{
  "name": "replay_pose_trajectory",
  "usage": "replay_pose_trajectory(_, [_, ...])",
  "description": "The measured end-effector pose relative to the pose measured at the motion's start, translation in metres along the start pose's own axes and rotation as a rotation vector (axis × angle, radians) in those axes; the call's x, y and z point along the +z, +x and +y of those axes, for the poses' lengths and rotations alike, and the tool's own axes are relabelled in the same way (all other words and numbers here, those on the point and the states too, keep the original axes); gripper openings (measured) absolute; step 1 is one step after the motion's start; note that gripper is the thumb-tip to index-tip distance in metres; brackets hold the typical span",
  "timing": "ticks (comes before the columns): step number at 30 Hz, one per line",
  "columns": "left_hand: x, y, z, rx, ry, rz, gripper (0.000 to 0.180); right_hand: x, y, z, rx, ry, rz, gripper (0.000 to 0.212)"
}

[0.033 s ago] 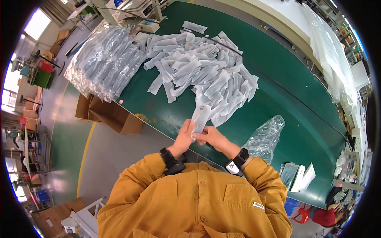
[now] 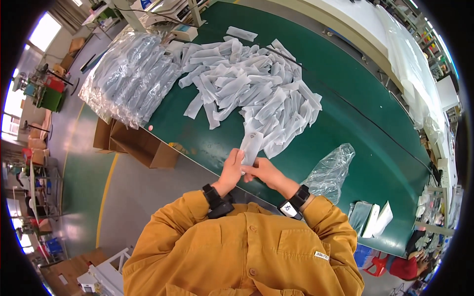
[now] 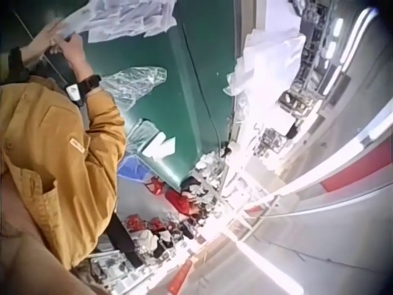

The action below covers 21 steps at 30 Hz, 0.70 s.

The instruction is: The person gathers small white pouches by hand, folds them, and places them into a larger clear plastic bag. After filling the bag, the person moves it to a separate table, seals it using a heat sealer, and places it into a cardboard box.

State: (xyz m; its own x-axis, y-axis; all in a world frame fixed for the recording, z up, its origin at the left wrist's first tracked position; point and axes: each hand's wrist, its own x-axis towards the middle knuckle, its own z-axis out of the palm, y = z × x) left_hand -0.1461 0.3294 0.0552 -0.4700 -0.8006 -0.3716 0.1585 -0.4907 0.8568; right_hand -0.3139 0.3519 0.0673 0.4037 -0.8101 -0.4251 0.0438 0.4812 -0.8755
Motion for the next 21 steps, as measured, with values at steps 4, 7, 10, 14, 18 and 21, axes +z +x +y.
replay_pose_trajectory(4, [-0.006, -0.011, 0.028, -0.043, 0.415, -0.068, 0.029, 0.018, -0.001, -0.001, 0.039, -0.2, 0.212, 0.019])
replay_pose_trajectory(7, [-0.038, -0.015, 0.03, -0.071, 0.633, -0.226, 0.027, 0.041, -0.011, -0.021, 0.048, -0.203, 0.361, 0.016])
replay_pose_trajectory(10, [-0.071, -0.023, 0.042, 0.114, 0.839, -0.314, 0.028, 0.051, -0.017, -0.021, 0.065, -0.474, 0.405, 0.011])
replay_pose_trajectory(14, [-0.069, -0.029, 0.091, 0.78, 1.038, -0.266, 0.036, 0.06, -0.025, -0.013, -0.069, -0.755, 0.606, 0.009])
replay_pose_trajectory(18, [-0.062, -0.014, 0.095, 1.19, 1.058, -0.318, 0.046, 0.082, -0.031, -0.014, -0.222, -0.793, 0.572, 0.006])
replay_pose_trajectory(21, [-0.069, -0.004, 0.072, 0.946, 1.034, -0.602, 0.054, 0.084, -0.039, -0.037, -0.143, -0.685, 0.413, 0.008])
